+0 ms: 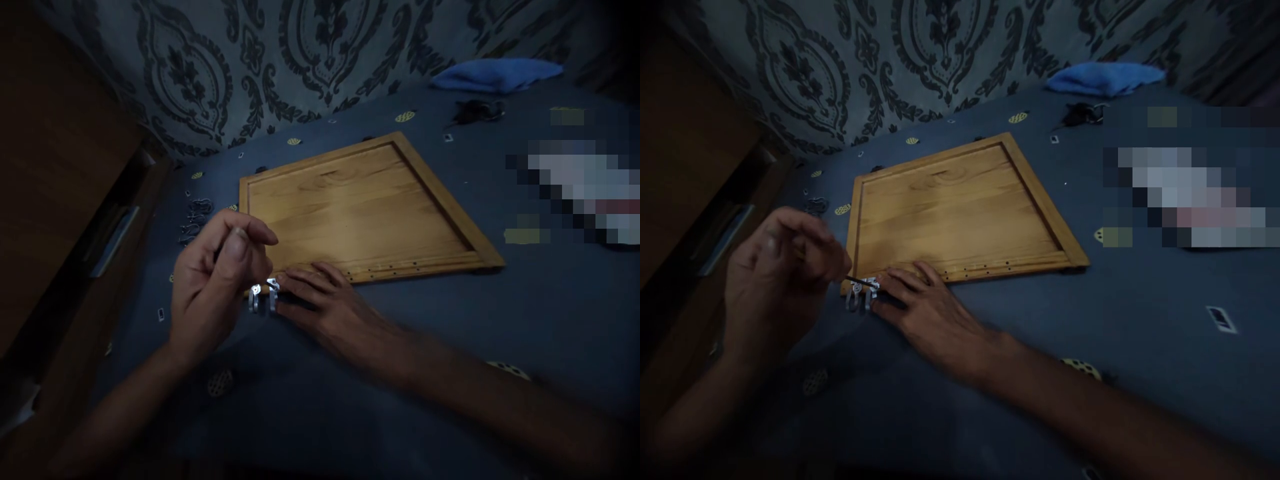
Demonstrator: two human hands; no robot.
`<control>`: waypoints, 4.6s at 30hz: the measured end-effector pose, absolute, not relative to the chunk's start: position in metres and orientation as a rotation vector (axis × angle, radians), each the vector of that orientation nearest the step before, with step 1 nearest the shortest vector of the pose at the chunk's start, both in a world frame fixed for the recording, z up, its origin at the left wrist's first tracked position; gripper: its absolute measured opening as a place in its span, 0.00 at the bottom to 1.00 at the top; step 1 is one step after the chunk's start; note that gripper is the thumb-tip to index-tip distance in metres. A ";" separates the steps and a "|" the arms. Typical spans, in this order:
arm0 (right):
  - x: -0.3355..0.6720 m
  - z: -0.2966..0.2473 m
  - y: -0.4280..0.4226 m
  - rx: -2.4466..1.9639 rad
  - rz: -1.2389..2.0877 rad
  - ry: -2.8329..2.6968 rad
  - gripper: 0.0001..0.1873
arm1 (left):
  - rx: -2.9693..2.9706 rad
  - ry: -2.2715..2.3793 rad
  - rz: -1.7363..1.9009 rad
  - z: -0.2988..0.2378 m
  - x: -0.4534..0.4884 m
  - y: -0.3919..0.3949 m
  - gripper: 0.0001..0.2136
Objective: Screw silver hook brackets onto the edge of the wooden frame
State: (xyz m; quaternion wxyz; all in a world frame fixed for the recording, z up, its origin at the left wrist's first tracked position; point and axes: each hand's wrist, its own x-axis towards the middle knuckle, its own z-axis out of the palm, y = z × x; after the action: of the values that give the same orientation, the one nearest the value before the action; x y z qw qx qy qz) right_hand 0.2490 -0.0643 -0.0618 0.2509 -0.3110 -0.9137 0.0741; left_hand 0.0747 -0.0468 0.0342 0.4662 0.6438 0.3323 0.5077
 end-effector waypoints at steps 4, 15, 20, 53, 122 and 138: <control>0.249 -0.062 -0.064 -0.860 0.223 -2.504 0.16 | 1.581 0.794 1.235 0.038 0.083 -0.039 0.11; 0.249 -0.061 -0.064 -0.881 0.229 -2.523 0.17 | 1.485 0.639 0.988 0.045 0.078 -0.021 0.07; 0.249 -0.063 -0.065 -0.870 0.232 -2.504 0.18 | 1.622 0.644 0.971 0.045 0.064 -0.017 0.07; 0.252 -0.067 -0.064 -0.822 0.277 -2.454 0.16 | 2.881 1.157 0.740 0.069 0.028 -0.034 0.07; 0.252 -0.064 -0.064 -0.830 0.280 -2.484 0.18 | 2.501 1.130 0.861 0.069 0.017 -0.036 0.17; 0.253 -0.067 -0.064 -0.839 0.270 -2.482 0.19 | 2.354 1.175 1.101 0.084 0.020 -0.041 0.19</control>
State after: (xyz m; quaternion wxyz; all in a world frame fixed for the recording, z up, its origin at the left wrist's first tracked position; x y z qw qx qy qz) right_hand 0.2526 -0.0645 -0.0673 0.2512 -0.3084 -0.9121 0.0993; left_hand 0.0197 -0.0413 0.0835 0.1443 0.8168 0.4076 0.3819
